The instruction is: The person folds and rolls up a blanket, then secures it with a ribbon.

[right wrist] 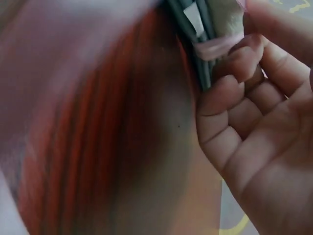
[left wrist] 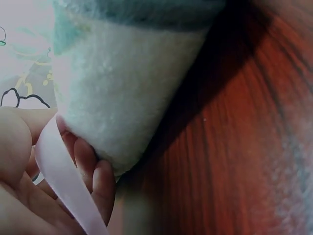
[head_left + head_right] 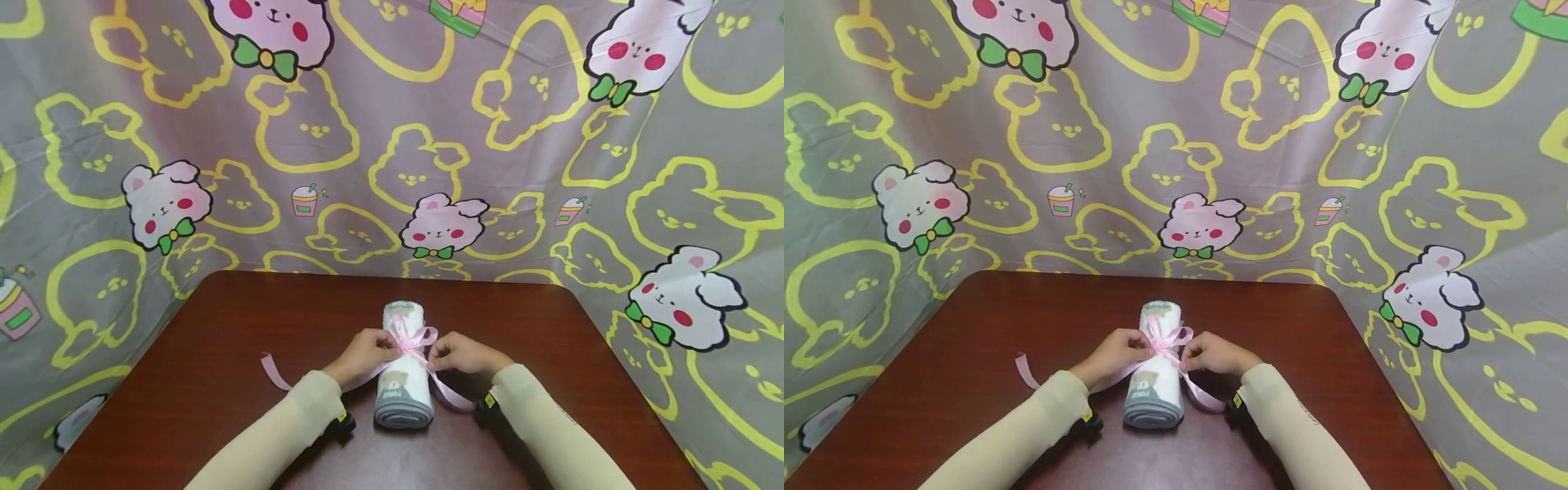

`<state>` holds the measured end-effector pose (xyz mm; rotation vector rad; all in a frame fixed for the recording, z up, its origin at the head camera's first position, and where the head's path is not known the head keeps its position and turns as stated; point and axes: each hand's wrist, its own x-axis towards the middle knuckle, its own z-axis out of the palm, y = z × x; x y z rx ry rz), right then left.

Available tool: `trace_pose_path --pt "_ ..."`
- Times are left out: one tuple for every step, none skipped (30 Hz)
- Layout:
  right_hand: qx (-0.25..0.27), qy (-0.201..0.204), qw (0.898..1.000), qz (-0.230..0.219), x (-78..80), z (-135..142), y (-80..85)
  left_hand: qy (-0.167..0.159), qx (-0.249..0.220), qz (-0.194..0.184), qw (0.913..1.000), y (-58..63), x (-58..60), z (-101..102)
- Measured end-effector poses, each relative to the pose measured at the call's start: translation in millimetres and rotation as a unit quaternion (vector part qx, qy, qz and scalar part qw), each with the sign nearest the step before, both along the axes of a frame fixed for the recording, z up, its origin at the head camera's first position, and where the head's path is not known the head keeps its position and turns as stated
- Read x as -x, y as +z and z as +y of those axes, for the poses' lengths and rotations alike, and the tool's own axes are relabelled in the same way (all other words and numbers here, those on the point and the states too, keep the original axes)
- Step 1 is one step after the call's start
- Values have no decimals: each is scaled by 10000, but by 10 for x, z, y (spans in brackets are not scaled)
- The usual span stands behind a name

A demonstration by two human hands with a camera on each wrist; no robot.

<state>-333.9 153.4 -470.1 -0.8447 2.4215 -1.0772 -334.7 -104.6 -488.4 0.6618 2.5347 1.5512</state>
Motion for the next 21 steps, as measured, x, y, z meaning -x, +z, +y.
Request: trace_pose_path --pt "-58 36 10000 -47 -2 19 11 3 48 12 10000 5 0 3" --pt "-92 65 9999 -101 -3 36 21 3 81 27 10000 9 0 7" --pt "-101 119 9998 -155 -4 49 32 7 118 46 9999 12 0 10" --pt "-118 169 9995 -222 -6 59 41 11 157 76 9998 13 0 14" --pt "-135 211 9993 -265 -7 66 49 17 183 80 9998 19 -3 16" --pt "-147 267 9991 -311 -8 68 56 27 209 105 9997 25 -6 19" --pt "-163 319 9987 -367 -13 69 64 30 242 138 9996 30 -10 18" --pt "-183 362 9982 -431 -22 74 68 29 255 171 9995 38 -15 18" --pt "-233 406 9979 -445 -27 80 73 13 257 215 9994 37 -18 17" --pt "-269 418 9977 -460 -34 86 80 -4 254 228 9994 43 -21 17" --pt "-282 413 9977 -468 -37 91 84 -5 263 241 9994 49 -24 15" --pt "-286 411 9976 -484 -39 97 86 5 249 260 9994 48 -26 13" --pt "-285 401 9975 -503 -39 107 83 15 236 276 9993 48 -29 10" --pt "-289 387 9975 -522 -36 115 81 19 229 286 9993 45 -30 8" --pt "-296 374 9975 -525 -30 120 78 15 226 288 9993 39 -30 5" --pt "-287 350 9975 -538 -23 125 72 19 231 278 9993 38 -31 2" --pt "-285 336 9975 -545 -15 127 62 15 228 281 9993 33 -33 -3" --pt "-308 312 9976 -540 -7 130 52 -9 222 297 9993 25 -32 -9" --pt "-314 251 9976 -563 1 130 43 -50 233 276 9993 23 -30 -19" --pt "-278 179 9977 -596 11 125 32 -94 248 226 9994 15 -21 -33" --pt "-174 78 9978 -639 23 116 17 -129 269 173 9994 10 -7 -50"
